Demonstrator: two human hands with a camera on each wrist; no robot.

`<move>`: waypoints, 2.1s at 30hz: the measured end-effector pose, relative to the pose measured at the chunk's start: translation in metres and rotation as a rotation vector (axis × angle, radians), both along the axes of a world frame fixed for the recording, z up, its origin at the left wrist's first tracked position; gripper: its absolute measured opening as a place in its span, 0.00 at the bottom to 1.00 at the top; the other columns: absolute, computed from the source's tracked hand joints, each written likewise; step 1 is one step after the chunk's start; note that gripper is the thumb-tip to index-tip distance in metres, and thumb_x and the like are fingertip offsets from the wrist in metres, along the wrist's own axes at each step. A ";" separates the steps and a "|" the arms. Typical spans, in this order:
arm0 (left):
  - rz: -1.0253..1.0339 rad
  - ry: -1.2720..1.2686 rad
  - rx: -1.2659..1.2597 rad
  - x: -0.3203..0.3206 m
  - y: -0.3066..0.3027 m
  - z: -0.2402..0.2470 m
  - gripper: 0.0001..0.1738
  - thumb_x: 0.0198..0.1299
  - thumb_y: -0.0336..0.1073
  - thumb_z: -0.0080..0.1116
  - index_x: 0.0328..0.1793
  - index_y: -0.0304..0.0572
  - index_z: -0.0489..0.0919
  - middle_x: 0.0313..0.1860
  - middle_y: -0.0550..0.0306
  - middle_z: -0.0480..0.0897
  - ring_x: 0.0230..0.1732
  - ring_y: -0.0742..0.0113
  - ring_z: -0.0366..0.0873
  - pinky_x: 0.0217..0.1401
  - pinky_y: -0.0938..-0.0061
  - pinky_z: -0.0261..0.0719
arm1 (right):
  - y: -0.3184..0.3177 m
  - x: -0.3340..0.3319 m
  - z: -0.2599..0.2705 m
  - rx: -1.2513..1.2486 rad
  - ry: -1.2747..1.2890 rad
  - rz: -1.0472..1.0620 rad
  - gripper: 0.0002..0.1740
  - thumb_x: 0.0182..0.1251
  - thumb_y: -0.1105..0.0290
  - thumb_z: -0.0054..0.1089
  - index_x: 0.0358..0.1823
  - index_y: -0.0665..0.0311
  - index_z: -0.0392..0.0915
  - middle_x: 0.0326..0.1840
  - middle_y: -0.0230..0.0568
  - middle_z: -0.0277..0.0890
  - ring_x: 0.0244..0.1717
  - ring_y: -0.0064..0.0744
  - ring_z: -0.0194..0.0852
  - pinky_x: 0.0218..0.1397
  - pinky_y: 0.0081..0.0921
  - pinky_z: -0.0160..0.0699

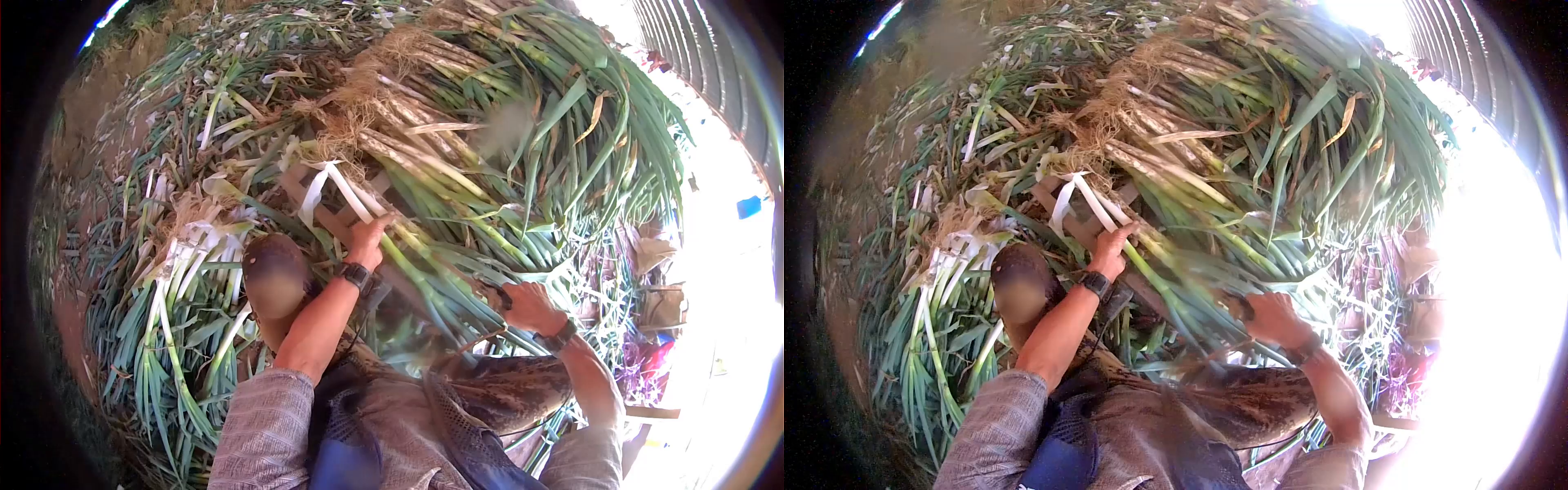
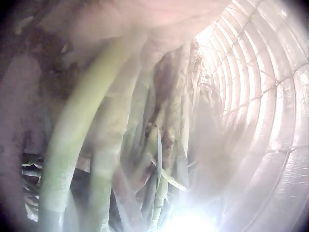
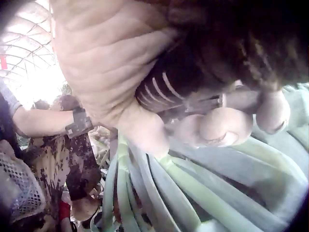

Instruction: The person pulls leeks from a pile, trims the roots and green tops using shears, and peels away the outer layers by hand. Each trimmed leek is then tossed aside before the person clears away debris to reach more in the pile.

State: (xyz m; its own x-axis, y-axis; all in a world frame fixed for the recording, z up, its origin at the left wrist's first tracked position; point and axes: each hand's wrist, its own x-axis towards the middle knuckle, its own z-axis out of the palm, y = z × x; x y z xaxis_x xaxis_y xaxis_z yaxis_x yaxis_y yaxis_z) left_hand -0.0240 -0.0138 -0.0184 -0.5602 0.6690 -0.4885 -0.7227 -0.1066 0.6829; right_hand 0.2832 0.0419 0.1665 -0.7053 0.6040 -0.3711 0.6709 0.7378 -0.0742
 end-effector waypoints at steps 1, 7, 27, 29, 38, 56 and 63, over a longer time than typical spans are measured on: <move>0.008 0.000 0.000 -0.001 0.002 -0.005 0.10 0.53 0.31 0.71 0.41 0.43 0.82 0.30 0.62 0.80 0.25 0.69 0.76 0.19 0.67 0.79 | 0.002 -0.004 -0.001 0.004 0.015 -0.001 0.15 0.59 0.57 0.57 0.32 0.63 0.79 0.26 0.58 0.78 0.31 0.63 0.76 0.36 0.53 0.73; 0.011 0.046 -0.005 0.002 -0.001 -0.006 0.20 0.52 0.39 0.74 0.48 0.41 0.81 0.36 0.61 0.80 0.33 0.66 0.76 0.35 0.64 0.79 | 0.007 -0.022 -0.004 0.014 0.043 0.038 0.13 0.58 0.59 0.58 0.33 0.62 0.79 0.27 0.57 0.78 0.33 0.63 0.76 0.40 0.53 0.74; 0.049 -0.159 -0.059 0.006 -0.007 0.004 0.26 0.63 0.53 0.62 0.55 0.40 0.76 0.45 0.60 0.77 0.45 0.68 0.73 0.48 0.65 0.74 | 0.007 0.003 -0.002 0.008 0.010 0.048 0.15 0.59 0.57 0.59 0.33 0.63 0.80 0.25 0.57 0.78 0.30 0.62 0.77 0.37 0.52 0.73; 0.047 -0.164 0.017 0.004 -0.007 -0.002 0.25 0.63 0.53 0.62 0.55 0.41 0.77 0.45 0.60 0.77 0.46 0.69 0.74 0.48 0.65 0.74 | 0.008 0.001 -0.002 -0.034 0.020 0.088 0.16 0.60 0.56 0.59 0.33 0.63 0.80 0.24 0.58 0.78 0.29 0.62 0.77 0.37 0.53 0.74; 0.009 -0.269 0.087 0.010 -0.010 0.002 0.21 0.67 0.54 0.57 0.52 0.45 0.78 0.44 0.58 0.80 0.44 0.60 0.81 0.38 0.54 0.86 | 0.008 0.007 0.000 0.041 0.062 0.038 0.20 0.63 0.52 0.56 0.32 0.65 0.80 0.24 0.58 0.77 0.28 0.62 0.77 0.35 0.51 0.74; -0.058 -0.244 0.260 0.014 -0.012 -0.018 0.18 0.68 0.49 0.54 0.51 0.43 0.76 0.44 0.54 0.80 0.47 0.55 0.79 0.51 0.48 0.79 | 0.042 -0.162 -0.023 -0.010 0.040 0.094 0.18 0.52 0.58 0.57 0.38 0.62 0.83 0.35 0.58 0.81 0.40 0.62 0.79 0.46 0.51 0.76; 0.038 -0.137 0.118 0.015 0.001 -0.043 0.20 0.59 0.41 0.67 0.54 0.42 0.77 0.43 0.60 0.79 0.42 0.65 0.76 0.45 0.65 0.79 | 0.032 -0.157 -0.002 -0.025 0.084 0.186 0.17 0.54 0.57 0.58 0.36 0.63 0.81 0.33 0.57 0.81 0.37 0.62 0.79 0.44 0.50 0.76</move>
State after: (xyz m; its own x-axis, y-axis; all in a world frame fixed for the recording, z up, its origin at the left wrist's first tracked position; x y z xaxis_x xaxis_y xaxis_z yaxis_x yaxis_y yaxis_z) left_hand -0.0089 -0.0131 -0.0613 -0.5200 0.7059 -0.4810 -0.8019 -0.2093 0.5597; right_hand 0.1260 0.0737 0.1642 -0.8329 0.4519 -0.3195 0.5141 0.8456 -0.1441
